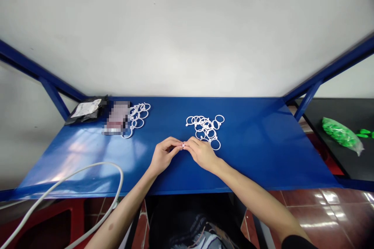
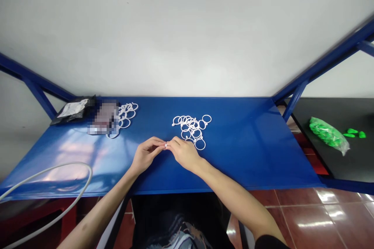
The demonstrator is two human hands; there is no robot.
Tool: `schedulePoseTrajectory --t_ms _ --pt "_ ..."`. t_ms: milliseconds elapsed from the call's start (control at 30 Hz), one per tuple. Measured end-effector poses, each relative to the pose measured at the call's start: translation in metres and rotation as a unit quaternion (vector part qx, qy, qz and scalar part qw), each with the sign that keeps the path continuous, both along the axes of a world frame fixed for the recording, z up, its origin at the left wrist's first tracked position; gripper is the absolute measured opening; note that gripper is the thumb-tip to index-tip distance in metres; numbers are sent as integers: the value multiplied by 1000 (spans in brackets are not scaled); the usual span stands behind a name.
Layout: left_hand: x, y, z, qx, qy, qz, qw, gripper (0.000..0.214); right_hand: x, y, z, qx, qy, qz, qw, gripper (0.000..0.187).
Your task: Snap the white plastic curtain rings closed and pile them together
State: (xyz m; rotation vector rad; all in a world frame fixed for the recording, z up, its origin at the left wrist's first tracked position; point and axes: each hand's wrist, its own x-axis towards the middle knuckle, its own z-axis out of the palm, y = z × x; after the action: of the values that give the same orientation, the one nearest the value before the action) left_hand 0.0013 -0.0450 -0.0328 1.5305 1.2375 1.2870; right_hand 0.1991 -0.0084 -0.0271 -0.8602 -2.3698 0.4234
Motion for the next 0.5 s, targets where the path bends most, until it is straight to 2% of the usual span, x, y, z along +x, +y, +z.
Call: schedulePoseTrajectory --t_ms 200,367,433,500 --pt "2 -3 0 49 70 -7 996 9 2 -1 0 13 -23 9 1000 33" --pt "4 -1 0 61 135 6 989 11 -2 4 0 18 11 -14 1000 26" --pt "-4 6 0 83 217 66 970 14 -1 9 1 33 25 -34 999 24" --pt "-21 15 -1 99 327 173 924 22 5 17 3 58 37 -74 995 24"
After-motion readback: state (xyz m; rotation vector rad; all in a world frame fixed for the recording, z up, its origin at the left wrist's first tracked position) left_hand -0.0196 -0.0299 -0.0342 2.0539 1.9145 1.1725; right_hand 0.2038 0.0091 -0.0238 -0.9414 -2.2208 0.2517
